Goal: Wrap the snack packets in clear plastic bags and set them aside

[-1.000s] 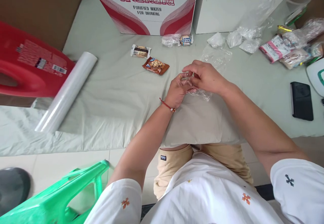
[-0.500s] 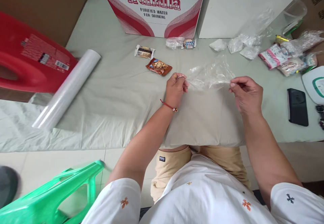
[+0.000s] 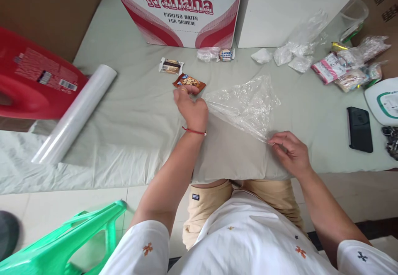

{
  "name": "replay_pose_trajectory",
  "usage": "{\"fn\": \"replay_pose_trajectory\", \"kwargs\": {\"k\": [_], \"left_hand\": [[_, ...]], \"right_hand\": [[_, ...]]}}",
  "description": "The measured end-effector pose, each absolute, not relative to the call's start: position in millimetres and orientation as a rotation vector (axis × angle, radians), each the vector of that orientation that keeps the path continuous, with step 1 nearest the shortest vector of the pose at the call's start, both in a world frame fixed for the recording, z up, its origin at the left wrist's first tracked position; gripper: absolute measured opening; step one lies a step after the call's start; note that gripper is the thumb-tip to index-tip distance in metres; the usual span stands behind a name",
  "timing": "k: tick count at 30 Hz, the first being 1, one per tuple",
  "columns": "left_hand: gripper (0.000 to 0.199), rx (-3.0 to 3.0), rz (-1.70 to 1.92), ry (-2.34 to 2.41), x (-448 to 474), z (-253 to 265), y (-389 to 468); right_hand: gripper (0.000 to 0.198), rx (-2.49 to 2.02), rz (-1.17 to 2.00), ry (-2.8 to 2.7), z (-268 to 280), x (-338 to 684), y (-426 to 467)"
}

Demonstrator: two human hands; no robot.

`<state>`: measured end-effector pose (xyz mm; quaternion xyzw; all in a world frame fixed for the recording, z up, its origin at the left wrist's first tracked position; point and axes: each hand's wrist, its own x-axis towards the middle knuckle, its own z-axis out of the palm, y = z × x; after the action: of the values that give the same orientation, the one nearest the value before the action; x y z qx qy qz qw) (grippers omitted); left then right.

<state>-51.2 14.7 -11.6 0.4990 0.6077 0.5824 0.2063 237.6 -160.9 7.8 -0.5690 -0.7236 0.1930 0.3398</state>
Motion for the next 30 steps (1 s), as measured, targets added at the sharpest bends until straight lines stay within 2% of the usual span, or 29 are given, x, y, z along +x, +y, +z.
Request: {"fn": "replay_pose_trajectory", "kwargs": {"k": [4, 8, 9, 13, 15, 18, 22, 30], "left_hand": [[0.017, 1.642, 1.72, 1.86, -55.3, 34.9, -1.6], [0.008, 2.095, 1.304, 1.721, -29.5, 71.1, -0.6], [0.01, 2.188, 1.157, 1.672, -17.3, 72.4, 3.1], [0.048, 2.457, 0.698, 1.418, 36.8, 49.0, 22.3], [0.06, 2.523, 0.478, 1.286, 55.9, 31.5, 29.2], [0.045, 2.482, 0.269, 1.255, 63.4, 15.0, 31.2], [0.032, 2.302, 0.37, 1.458, 37.4, 11.4, 23.8], [0.027, 1.728, 1.102, 1.859, -33.3, -7.2, -2.7]], "right_hand": [[0.032, -1.305, 0.504, -2.051, 8.0, 220.6, -170.1], [0.035, -1.239, 0.472, -2.11, 7.2, 212.2, -176.9], [0.034, -1.232, 0.469, -2.117, 7.1, 211.6, -178.8], [0.034, -1.21, 0.459, -2.142, 8.0, 213.3, -186.9], [0.034, -1.21, 0.443, -2.147, 9.6, 217.6, -191.5], [0.035, -1.25, 0.394, -2.14, 11.7, 229.9, -198.9], [0.037, -1.315, 0.325, -2.118, 10.4, 250.8, -205.2], [0.033, -1.421, 0.36, -2.087, 3.4, 271.2, -208.5]]}}
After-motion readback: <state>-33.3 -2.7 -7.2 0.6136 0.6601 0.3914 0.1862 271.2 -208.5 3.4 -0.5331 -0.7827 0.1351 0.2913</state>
